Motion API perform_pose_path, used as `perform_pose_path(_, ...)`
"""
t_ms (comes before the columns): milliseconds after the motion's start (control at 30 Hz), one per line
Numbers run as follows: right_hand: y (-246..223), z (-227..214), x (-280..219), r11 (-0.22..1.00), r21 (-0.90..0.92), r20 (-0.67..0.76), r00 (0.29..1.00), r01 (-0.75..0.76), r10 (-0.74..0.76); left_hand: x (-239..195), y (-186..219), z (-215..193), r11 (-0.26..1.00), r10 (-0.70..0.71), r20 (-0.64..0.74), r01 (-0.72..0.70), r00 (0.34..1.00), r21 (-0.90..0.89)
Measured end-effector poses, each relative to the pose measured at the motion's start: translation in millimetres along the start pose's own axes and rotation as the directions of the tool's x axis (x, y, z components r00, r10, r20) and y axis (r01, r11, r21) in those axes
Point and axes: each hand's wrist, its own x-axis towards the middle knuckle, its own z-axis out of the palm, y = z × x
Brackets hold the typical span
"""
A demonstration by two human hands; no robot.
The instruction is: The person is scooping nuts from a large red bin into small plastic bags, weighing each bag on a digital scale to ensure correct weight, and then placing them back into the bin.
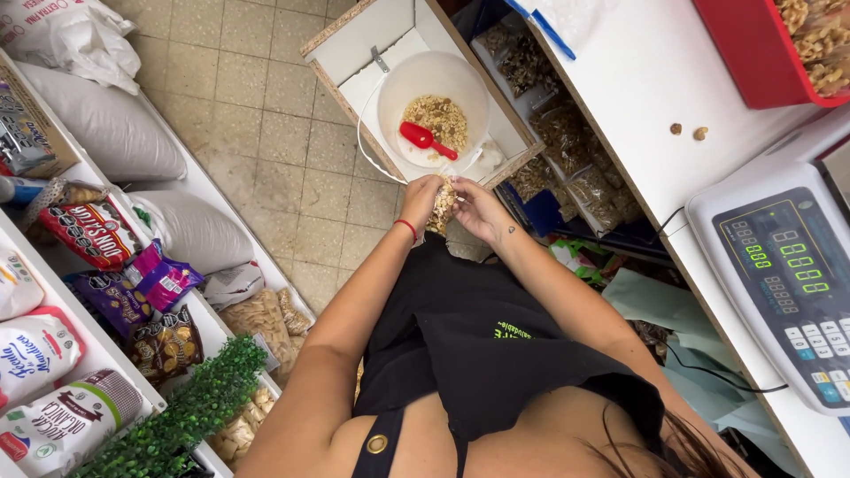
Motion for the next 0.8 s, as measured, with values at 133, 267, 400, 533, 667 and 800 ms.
perform_pose_path(133,2,-6,25,0.999,0.034,-0.007,0.999,-0.041,0.042,13,5,1,0.997,-0.041,-0.018,0.042,0.999,0.07)
perform_pose_path(267,0,-1,42,0.997,0.044,-0.033,0.998,-0.056,0.057,18,34,-3,0.974,-0.124,0.001,0.121,0.992,0.19)
perform_pose_path(400,-9,14,43,0.996,0.064,-0.014,0.998,-0.056,0.057,17,64,-8,0.96,-0.178,0.018,0.169,0.984,0.223)
perform_pose_path(533,-12,13,58,0.995,0.067,0.025,0.997,-0.076,0.075,32,54,-15,0.956,-0.151,0.026,0.14,0.988,0.26)
perform_pose_path(667,-21,29,52,0.994,0.056,0.039,0.995,-0.091,0.089,45,34,-22,0.98,-0.02,0.092,0.001,0.996,0.201)
perform_pose_path(800,-24,37,49,0.993,0.069,0.015,0.995,-0.097,0.096,50,25,-22,0.994,0.016,0.108,-0.027,0.994,0.103)
